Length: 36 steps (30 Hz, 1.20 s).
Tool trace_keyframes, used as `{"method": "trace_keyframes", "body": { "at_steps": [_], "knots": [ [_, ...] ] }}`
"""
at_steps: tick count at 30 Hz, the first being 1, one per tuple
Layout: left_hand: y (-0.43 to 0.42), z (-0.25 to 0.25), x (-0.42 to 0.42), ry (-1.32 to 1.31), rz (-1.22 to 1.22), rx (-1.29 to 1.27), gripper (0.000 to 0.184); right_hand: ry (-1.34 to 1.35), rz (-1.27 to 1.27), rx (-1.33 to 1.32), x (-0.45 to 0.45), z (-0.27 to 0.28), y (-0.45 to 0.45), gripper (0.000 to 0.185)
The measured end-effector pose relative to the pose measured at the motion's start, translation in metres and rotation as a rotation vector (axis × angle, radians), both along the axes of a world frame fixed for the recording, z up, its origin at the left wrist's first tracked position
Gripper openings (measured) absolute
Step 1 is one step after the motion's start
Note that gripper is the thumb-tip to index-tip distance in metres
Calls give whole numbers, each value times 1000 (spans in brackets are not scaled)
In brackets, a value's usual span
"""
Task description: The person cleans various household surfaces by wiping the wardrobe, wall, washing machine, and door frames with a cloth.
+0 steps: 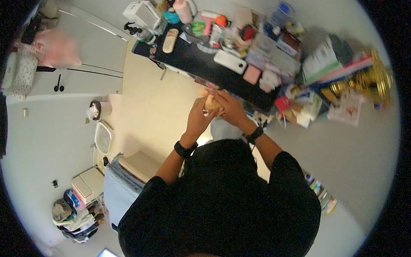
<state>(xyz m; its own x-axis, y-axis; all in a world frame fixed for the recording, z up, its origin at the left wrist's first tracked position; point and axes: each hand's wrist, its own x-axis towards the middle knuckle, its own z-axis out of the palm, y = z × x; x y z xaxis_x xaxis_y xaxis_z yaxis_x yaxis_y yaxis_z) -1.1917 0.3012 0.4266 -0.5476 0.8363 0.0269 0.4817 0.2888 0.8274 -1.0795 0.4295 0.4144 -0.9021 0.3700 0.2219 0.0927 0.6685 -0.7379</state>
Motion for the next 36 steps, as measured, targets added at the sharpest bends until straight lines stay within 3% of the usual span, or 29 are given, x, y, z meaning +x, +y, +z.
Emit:
{"method": "trace_keyframes", "body": {
  "at_steps": [4,9,14,19,26,28,30,36],
  "knots": [
    [39,-39,-73,144,98,-77,56,-68,12,-4,-83,-45,37,64],
    [68,-72,-144,71,124,-94,51,-134,5,20,-163,-82,61,78],
    [85,-145,-197,66,73,-184,39,-297,-123,13,-207,-136,58,83],
    [92,-181,-232,12,29,-307,38,-449,-210,68,-241,-175,48,84],
    [93,-173,-310,50,9,-465,41,-269,-189,-86,-307,-174,52,69],
    [104,-179,-333,103,-22,-386,40,-237,-203,-145,-326,-168,60,71],
    [121,-182,-342,3,-7,-224,39,-232,-305,-91,-333,-176,65,72],
    [177,-194,-320,91,-356,-243,36,-312,-619,-59,-294,-178,68,66]
  ]
}}
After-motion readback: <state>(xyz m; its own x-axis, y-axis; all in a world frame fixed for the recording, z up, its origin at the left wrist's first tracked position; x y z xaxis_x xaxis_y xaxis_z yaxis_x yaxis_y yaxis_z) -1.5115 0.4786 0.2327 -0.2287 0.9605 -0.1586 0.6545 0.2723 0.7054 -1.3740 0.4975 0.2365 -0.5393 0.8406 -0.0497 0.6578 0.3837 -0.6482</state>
